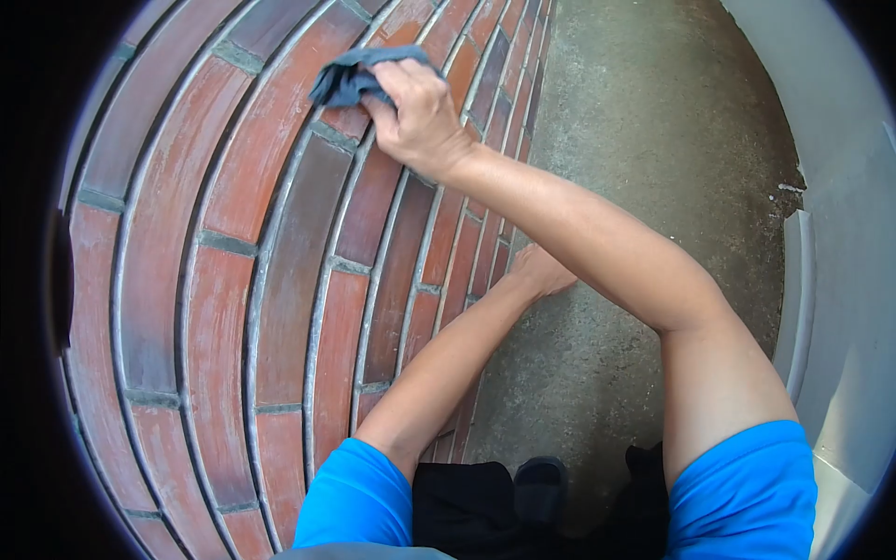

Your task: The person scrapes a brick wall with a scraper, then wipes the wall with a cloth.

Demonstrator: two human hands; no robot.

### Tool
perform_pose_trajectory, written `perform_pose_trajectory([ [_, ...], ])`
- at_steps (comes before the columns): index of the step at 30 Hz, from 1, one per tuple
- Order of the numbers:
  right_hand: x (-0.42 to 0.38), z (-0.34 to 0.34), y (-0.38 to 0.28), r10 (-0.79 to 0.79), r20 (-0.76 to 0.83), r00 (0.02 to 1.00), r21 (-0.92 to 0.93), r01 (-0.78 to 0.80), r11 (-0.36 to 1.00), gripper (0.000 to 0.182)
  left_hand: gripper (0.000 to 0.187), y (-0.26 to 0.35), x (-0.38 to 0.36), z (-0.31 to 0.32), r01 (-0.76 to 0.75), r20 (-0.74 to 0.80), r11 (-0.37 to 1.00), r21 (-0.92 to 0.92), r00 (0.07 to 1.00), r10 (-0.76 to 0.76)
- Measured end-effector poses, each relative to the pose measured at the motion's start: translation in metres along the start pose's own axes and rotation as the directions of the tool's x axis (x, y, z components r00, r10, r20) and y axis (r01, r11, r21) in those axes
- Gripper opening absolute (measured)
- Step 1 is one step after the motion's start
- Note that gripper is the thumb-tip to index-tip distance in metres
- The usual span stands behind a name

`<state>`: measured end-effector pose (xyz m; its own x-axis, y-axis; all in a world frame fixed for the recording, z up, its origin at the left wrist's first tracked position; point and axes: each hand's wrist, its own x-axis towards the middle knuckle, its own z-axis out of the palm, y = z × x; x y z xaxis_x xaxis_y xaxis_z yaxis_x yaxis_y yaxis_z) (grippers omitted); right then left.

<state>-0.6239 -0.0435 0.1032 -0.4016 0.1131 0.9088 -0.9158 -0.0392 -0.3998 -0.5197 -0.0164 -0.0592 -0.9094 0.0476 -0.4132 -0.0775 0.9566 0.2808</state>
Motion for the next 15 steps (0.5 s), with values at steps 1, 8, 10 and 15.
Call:
perform_pose_trajectory([
  [1, 0.010, 0.002, 0.012, 0.074, -0.018, 0.997, -0.043, -0.075, 0.996, 0.027, 0.042, 0.000, 0.003, -0.001, -0.004, 0.002, 1.000, -0.015, 1.000, 0.004],
  [8, 0.065, 0.017, 0.121, 0.342, 0.110, 0.933, 0.020, -0.346, 0.938, 0.035, 0.041, -0.005, -0.006, -0.001, 0.038, 0.060, 0.999, 0.012, 0.997, -0.038],
  [10, 0.059, 0.014, 0.105, 0.296, 0.096, 0.950, 0.058, -0.303, 0.951, 0.030, 0.040, -0.008, -0.009, 0.003, 0.026, 0.059, 0.998, 0.053, 0.998, -0.029],
  [15, 0.015, -0.003, 0.014, 0.078, 0.249, 0.965, 0.018, -0.085, 0.996, 0.025, 0.050, -0.002, -0.004, -0.010, 0.055, 0.155, 0.996, 0.071, 0.986, -0.066],
])
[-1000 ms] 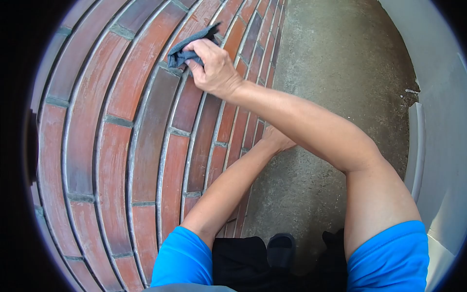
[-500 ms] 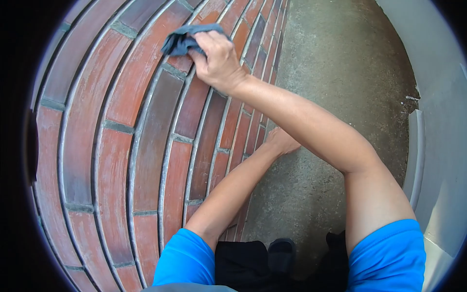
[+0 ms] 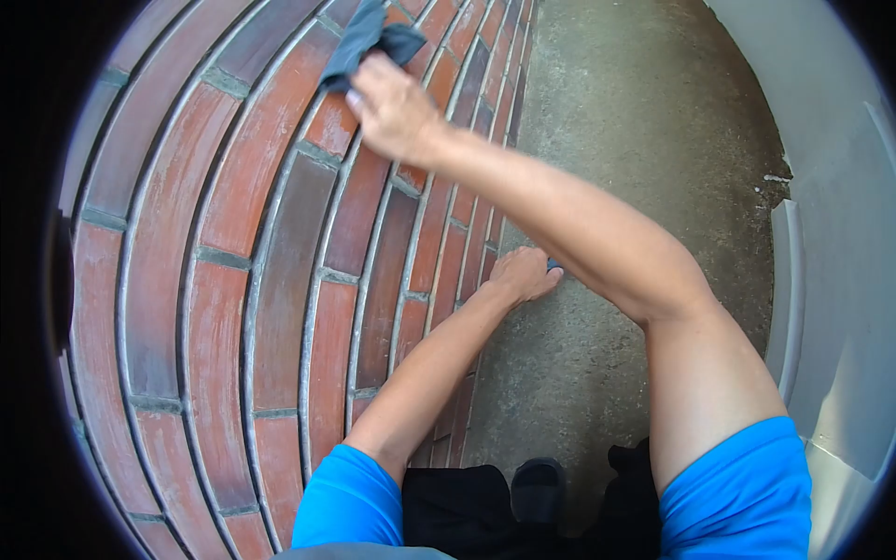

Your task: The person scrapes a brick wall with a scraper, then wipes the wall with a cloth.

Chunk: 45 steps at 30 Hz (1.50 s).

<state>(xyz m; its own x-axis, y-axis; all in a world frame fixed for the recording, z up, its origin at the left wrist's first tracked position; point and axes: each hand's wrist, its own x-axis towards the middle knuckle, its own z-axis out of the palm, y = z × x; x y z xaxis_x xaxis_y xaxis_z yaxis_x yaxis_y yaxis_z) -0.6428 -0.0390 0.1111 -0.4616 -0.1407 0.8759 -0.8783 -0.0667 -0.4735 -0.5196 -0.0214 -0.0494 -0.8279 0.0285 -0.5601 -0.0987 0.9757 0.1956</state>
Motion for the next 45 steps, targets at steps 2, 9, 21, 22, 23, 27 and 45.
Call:
perform_pose_trajectory([
  [2, -0.033, 0.009, -0.042, -0.170, -0.097, 0.981, 0.089, 0.179, 0.980, 0.025, 0.060, -0.025, 0.040, 0.046, -0.308, -0.370, 0.949, 0.063, 0.876, 0.309],
  [9, -0.093, 0.009, -0.070, -0.061, 0.269, 0.961, 0.146, 0.022, 0.989, 0.040, 0.072, -0.015, 0.015, 0.037, -0.314, -0.374, 0.949, -0.029, 0.884, 0.281],
  [21, -0.086, 0.025, -0.098, 0.043, -0.012, 0.999, 0.176, -0.040, 0.984, 0.034, 0.048, -0.008, -0.012, 0.021, -0.269, -0.286, 0.962, -0.052, 0.927, 0.244],
  [22, -0.098, 0.028, -0.107, 0.005, 0.010, 1.000, 0.063, -0.006, 0.998, 0.036, 0.047, -0.012, -0.008, 0.028, -0.343, -0.329, 0.935, -0.092, 0.896, 0.297],
  [23, -0.100, 0.027, -0.099, 0.045, 0.059, 0.997, 0.063, -0.049, 0.997, 0.036, 0.046, -0.017, -0.001, 0.035, -0.412, -0.363, 0.903, -0.125, 0.866, 0.345],
  [27, -0.056, 0.030, -0.050, 0.411, 0.046, 0.910, 0.126, -0.414, 0.902, 0.038, 0.044, 0.006, 0.002, 0.014, -0.273, -0.259, 0.961, -0.047, 0.932, 0.252],
  [45, -0.044, 0.016, -0.012, 0.573, 0.136, 0.808, 0.099, -0.587, 0.803, 0.038, 0.053, 0.012, -0.004, 0.004, -0.210, -0.156, 0.974, -0.082, 0.968, 0.196],
])
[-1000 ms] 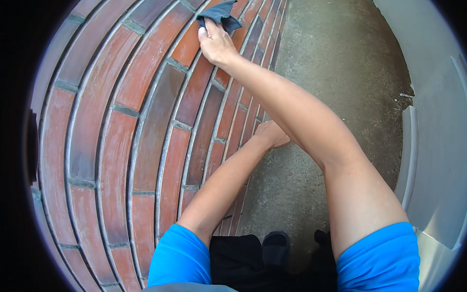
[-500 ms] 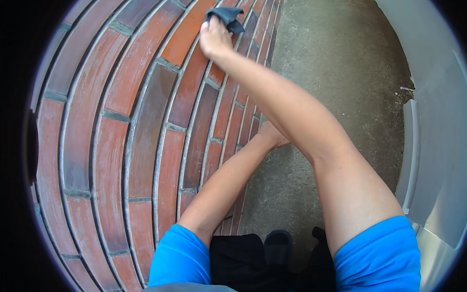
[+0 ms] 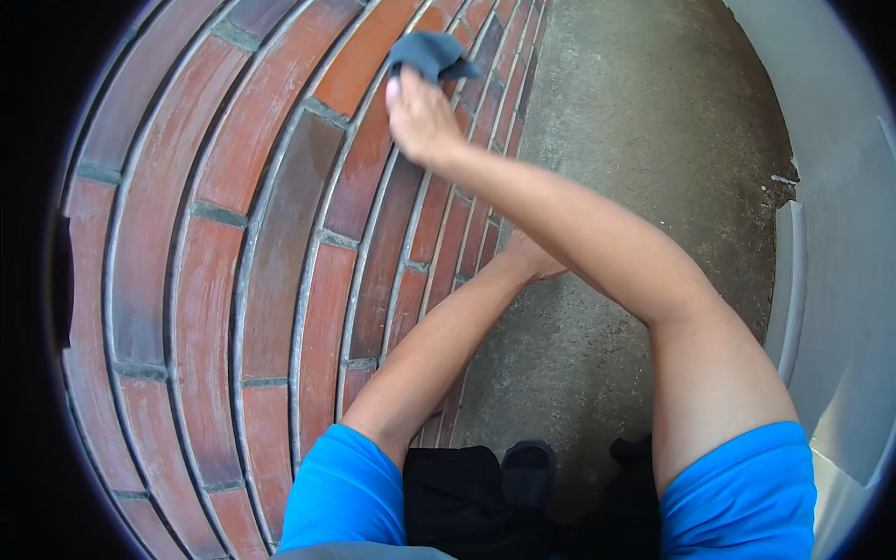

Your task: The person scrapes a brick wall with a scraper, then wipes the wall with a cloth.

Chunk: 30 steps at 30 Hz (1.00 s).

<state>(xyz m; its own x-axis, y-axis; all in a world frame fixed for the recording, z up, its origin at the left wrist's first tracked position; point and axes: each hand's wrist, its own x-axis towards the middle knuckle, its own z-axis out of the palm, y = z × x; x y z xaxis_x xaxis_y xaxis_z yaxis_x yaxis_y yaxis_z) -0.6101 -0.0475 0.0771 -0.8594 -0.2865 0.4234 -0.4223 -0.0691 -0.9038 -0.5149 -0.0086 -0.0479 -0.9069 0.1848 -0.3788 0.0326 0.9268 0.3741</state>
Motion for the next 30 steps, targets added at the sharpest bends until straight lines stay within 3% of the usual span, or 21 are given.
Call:
perform_pose_trajectory([
  [2, 0.040, 0.004, 0.011, -0.237, -0.255, 0.937, 0.029, 0.253, 0.967, 0.035, 0.047, 0.011, -0.009, -0.014, 0.119, 0.102, 0.992, 0.031, 0.987, -0.121],
  [4, 0.023, 0.007, -0.006, -0.185, -0.207, 0.961, 0.029, 0.195, 0.980, 0.033, 0.046, 0.011, -0.017, -0.020, 0.124, 0.138, 0.991, 0.060, 0.982, -0.131],
  [6, -0.027, 0.021, -0.024, -0.453, -0.132, 0.881, -0.011, 0.456, 0.890, 0.024, 0.046, 0.008, -0.017, -0.001, -0.013, -0.178, 0.977, -0.213, 0.984, -0.026],
  [7, -0.056, 0.023, -0.036, -0.525, -0.020, 0.851, -0.039, 0.524, 0.851, 0.019, 0.046, 0.001, -0.012, 0.046, -0.234, -0.505, 0.870, -0.435, 0.863, -0.020],
  [8, -0.079, 0.026, -0.047, -0.609, 0.033, 0.792, -0.024, 0.610, 0.792, 0.017, 0.046, -0.011, -0.012, 0.026, -0.064, -0.257, 0.977, -0.205, 0.966, 0.010],
  [9, -0.098, 0.028, -0.058, -0.701, 0.046, 0.712, 0.025, 0.701, 0.713, 0.016, 0.047, -0.023, -0.014, 0.004, -0.039, 0.009, 0.994, 0.098, 0.999, 0.038],
  [11, -0.117, 0.030, -0.068, -0.802, 0.081, 0.591, 0.112, 0.794, 0.597, 0.020, 0.047, 0.001, -0.027, -0.027, 0.033, 0.113, 0.995, 0.091, 0.993, -0.043],
  [12, -0.115, 0.035, -0.062, -0.797, 0.140, 0.587, 0.143, 0.785, 0.603, 0.025, 0.051, -0.009, -0.022, -0.013, -0.017, 0.003, 1.000, -0.003, 1.000, 0.017],
  [13, -0.104, 0.032, -0.050, -0.825, 0.168, 0.540, -0.009, 0.837, 0.547, 0.027, 0.056, -0.019, -0.017, 0.001, -0.086, -0.108, 0.993, -0.083, 0.991, 0.076],
  [14, -0.082, 0.030, -0.044, -0.780, 0.126, 0.613, -0.116, 0.790, 0.602, 0.029, 0.061, -0.052, 0.007, 0.053, -0.220, -0.329, 0.949, -0.224, 0.934, 0.139],
  [16, -0.032, 0.029, -0.036, -0.569, -0.044, 0.821, -0.250, 0.542, 0.802, 0.032, 0.060, -0.024, -0.006, 0.015, -0.094, -0.148, 0.995, -0.012, 0.985, 0.091],
  [17, 0.003, 0.031, -0.028, -0.554, -0.206, 0.807, -0.164, 0.530, 0.832, 0.033, 0.060, -0.010, -0.013, -0.005, -0.060, -0.056, 0.992, 0.107, 0.996, 0.066],
  [19, 0.009, 0.022, -0.049, -0.431, -0.272, 0.860, 0.016, 0.452, 0.892, 0.033, 0.055, -0.005, -0.025, -0.018, 0.076, 0.100, 0.981, 0.179, 0.991, -0.095],
  [21, -0.041, 0.020, -0.068, -0.297, 0.014, 0.955, 0.074, 0.295, 0.953, 0.033, 0.051, -0.017, -0.025, 0.001, -0.013, -0.058, 0.988, 0.157, 0.998, 0.023],
  [22, -0.076, 0.022, -0.078, -0.303, 0.237, 0.923, 0.009, 0.310, 0.951, 0.037, 0.049, -0.014, -0.030, 0.005, -0.010, -0.101, 0.995, 0.100, 0.995, 0.020],
  [23, -0.106, 0.030, -0.084, -0.496, 0.220, 0.840, 0.063, 0.496, 0.866, 0.045, 0.047, -0.011, -0.036, 0.009, -0.012, -0.144, 0.999, 0.043, 0.989, 0.018],
  [24, -0.137, 0.039, -0.088, -0.667, 0.194, 0.719, 0.110, 0.660, 0.743, 0.055, 0.046, 0.001, -0.043, -0.014, 0.078, 0.088, 0.992, 0.097, 0.992, -0.087],
  [25, -0.153, 0.046, -0.093, -0.733, 0.166, 0.660, 0.233, 0.696, 0.679, 0.054, 0.045, 0.013, -0.049, -0.036, 0.132, 0.315, 0.974, 0.186, 0.931, -0.186],
  [28, -0.132, 0.029, -0.073, -0.856, 0.254, 0.451, 0.139, 0.858, 0.494, 0.055, 0.043, -0.018, -0.051, 0.022, -0.133, 0.011, 0.960, 0.245, 0.991, 0.135],
  [29, -0.119, 0.025, -0.063, -0.805, 0.320, 0.500, -0.030, 0.854, 0.519, 0.056, 0.042, -0.031, -0.052, 0.042, -0.207, -0.088, 0.935, 0.286, 0.967, 0.241],
  [30, -0.105, 0.021, -0.052, -0.704, 0.297, 0.645, -0.195, 0.763, 0.616, 0.054, 0.044, -0.019, -0.058, 0.027, -0.188, -0.031, 0.923, 0.336, 0.977, 0.210],
])
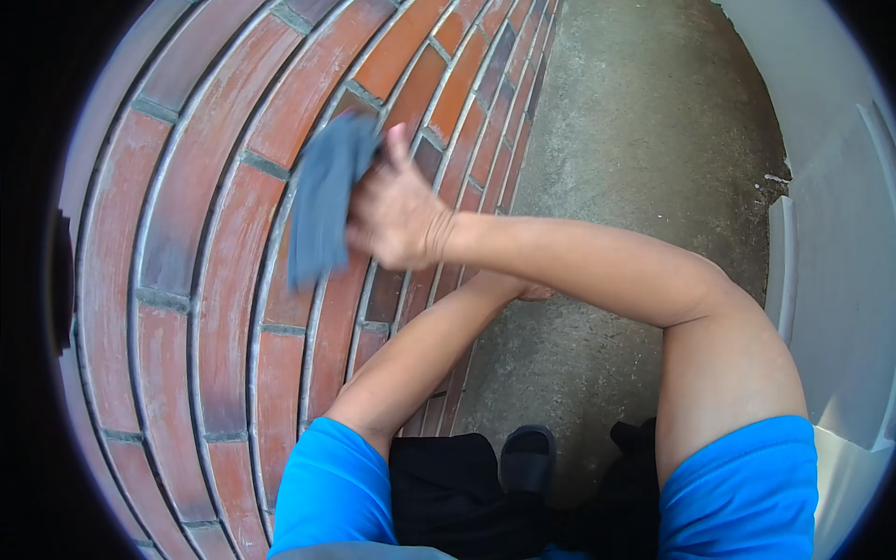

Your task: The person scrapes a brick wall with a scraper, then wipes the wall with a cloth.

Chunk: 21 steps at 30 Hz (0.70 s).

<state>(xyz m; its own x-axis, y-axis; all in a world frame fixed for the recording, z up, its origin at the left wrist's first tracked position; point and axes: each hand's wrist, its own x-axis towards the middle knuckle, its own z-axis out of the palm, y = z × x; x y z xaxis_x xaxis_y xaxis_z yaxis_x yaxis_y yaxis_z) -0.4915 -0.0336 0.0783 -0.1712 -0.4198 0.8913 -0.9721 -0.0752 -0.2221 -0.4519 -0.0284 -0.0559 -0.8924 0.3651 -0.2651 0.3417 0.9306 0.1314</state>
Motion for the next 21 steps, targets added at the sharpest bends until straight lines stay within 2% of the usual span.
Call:
perform_pose_trajectory([
  [1, -0.002, 0.008, 0.024, 0.161, 0.009, 0.987, -0.157, -0.158, 0.975, 0.054, 0.045, 0.007, -0.003, -0.019, 0.008, 0.065, 0.998, 0.055, 0.998, -0.012],
  [2, 0.005, -0.002, 0.041, 0.417, 0.035, 0.908, 0.060, -0.418, 0.906, 0.056, 0.047, 0.014, -0.005, -0.038, 0.009, 0.129, 0.994, 0.111, 0.991, -0.023],
  [3, 0.010, -0.005, 0.045, 0.444, -0.012, 0.896, 0.136, -0.439, 0.888, 0.058, 0.050, 0.019, -0.002, -0.056, 0.097, 0.327, 0.993, 0.074, 0.938, -0.116],
  [4, 0.011, -0.008, 0.047, 0.477, -0.059, 0.877, 0.213, -0.456, 0.864, 0.060, 0.049, 0.019, -0.002, -0.063, 0.135, 0.399, 0.990, 0.050, 0.906, -0.144],
  [6, 0.002, -0.010, 0.016, 0.569, 0.267, 0.778, 0.258, -0.627, 0.736, 0.065, 0.047, 0.014, -0.004, -0.063, 0.149, 0.392, 0.989, 0.013, 0.909, -0.142],
  [8, -0.015, -0.024, -0.033, 0.481, 0.564, 0.671, 0.221, -0.684, 0.695, 0.066, 0.046, 0.008, -0.006, -0.042, 0.088, 0.233, 0.995, -0.042, 0.970, -0.076],
  [9, -0.031, 0.003, -0.044, 0.450, 0.221, 0.865, 0.232, -0.495, 0.837, 0.066, 0.045, 0.006, -0.011, -0.033, 0.049, 0.159, 0.998, -0.046, 0.986, -0.041],
  [11, -0.044, 0.022, -0.045, 0.384, 0.044, 0.922, 0.224, -0.384, 0.896, 0.067, 0.044, 0.002, -0.013, -0.010, -0.047, 0.033, 0.998, -0.029, 0.998, 0.048],
  [13, -0.032, -0.010, -0.038, 0.441, 0.408, 0.799, 0.295, -0.573, 0.765, 0.069, 0.042, -0.004, -0.010, 0.015, -0.194, -0.095, 0.967, 0.165, 0.973, 0.211],
  [14, -0.019, -0.025, -0.026, 0.477, 0.599, 0.643, 0.221, -0.705, 0.674, 0.070, 0.042, -0.002, -0.004, 0.019, -0.238, -0.119, 0.939, 0.248, 0.955, 0.273],
  [15, -0.014, -0.019, -0.009, 0.584, 0.484, 0.652, 0.189, -0.729, 0.657, 0.069, 0.041, -0.001, 0.005, 0.019, -0.284, -0.134, 0.894, 0.345, 0.928, 0.347],
  [16, -0.004, -0.013, 0.015, 0.672, 0.349, 0.653, 0.210, -0.753, 0.623, 0.071, 0.040, 0.001, 0.007, 0.007, -0.223, -0.020, 0.941, 0.253, 0.972, 0.235],
  [17, 0.005, -0.004, 0.046, 0.690, 0.199, 0.696, 0.267, -0.716, 0.645, 0.074, 0.039, 0.009, 0.008, -0.018, -0.085, 0.144, 0.988, 0.131, 0.987, 0.066],
  [18, 0.014, -0.009, 0.066, 0.705, 0.128, 0.698, 0.291, -0.706, 0.646, 0.082, 0.038, 0.020, 0.006, -0.040, 0.074, 0.322, 0.997, 0.034, 0.943, -0.081],
  [21, 0.012, -0.010, 0.094, 0.802, 0.182, 0.568, 0.291, -0.811, 0.508, 0.088, 0.036, 0.018, 0.008, -0.040, 0.089, 0.228, 0.996, 0.018, 0.969, -0.090],
])
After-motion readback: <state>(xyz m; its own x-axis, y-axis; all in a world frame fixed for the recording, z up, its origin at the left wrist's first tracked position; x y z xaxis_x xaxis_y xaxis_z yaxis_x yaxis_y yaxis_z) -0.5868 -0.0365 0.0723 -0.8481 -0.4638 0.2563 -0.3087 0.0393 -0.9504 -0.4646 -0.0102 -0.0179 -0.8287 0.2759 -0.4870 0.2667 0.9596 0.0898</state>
